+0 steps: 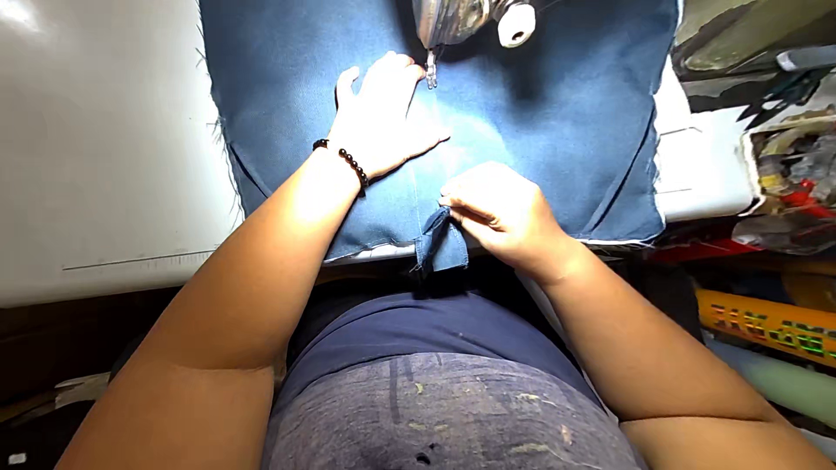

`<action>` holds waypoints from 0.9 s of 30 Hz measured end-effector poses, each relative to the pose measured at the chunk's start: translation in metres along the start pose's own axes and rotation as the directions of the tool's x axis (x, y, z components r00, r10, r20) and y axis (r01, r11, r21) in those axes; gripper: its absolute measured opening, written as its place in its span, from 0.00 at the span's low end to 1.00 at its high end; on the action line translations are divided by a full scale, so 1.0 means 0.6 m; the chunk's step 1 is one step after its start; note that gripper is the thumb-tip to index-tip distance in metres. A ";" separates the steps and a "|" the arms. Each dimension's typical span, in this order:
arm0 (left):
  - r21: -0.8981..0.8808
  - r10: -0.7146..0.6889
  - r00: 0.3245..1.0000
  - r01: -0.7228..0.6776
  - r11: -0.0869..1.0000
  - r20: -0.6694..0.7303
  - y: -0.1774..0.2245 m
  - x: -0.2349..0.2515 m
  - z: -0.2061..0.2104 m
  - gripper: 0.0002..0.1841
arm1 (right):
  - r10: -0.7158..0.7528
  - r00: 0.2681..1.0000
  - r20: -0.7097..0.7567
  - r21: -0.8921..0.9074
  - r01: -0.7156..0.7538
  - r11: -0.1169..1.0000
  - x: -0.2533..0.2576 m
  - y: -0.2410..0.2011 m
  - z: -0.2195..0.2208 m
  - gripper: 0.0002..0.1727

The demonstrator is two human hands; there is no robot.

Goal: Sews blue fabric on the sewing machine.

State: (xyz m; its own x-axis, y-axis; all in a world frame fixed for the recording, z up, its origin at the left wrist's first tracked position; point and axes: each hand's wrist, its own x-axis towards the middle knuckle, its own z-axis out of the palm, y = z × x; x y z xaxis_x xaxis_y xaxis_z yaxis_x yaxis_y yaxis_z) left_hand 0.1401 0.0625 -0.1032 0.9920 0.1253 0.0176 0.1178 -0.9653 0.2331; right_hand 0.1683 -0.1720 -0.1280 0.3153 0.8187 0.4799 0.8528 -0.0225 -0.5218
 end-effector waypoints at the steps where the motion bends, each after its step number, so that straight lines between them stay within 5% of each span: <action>1: -0.004 -0.007 1.000 0.007 1.000 0.006 0.000 0.001 -0.001 0.51 | 0.014 1.000 0.005 -0.003 -0.014 1.000 -0.001 -0.001 -0.001 0.11; 7: 0.056 -0.036 0.994 0.030 0.998 0.107 0.001 0.015 -0.008 0.59 | 0.058 0.998 -0.004 -0.026 -0.058 0.998 -0.002 -0.006 0.001 0.12; 27: 0.070 -0.091 0.988 0.083 0.994 0.121 -0.001 0.032 -0.016 0.57 | 0.033 0.999 -0.008 -0.066 -0.034 0.997 0.022 0.013 -0.001 0.12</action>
State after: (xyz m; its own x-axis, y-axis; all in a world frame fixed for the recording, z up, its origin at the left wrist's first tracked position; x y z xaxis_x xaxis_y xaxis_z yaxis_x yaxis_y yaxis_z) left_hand 0.1589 0.0680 -0.0936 0.9754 0.1840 -0.1213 0.2026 -0.9652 0.1651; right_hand 0.1795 -0.1621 -0.1253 0.3466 0.8130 0.4679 0.8672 -0.0876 -0.4901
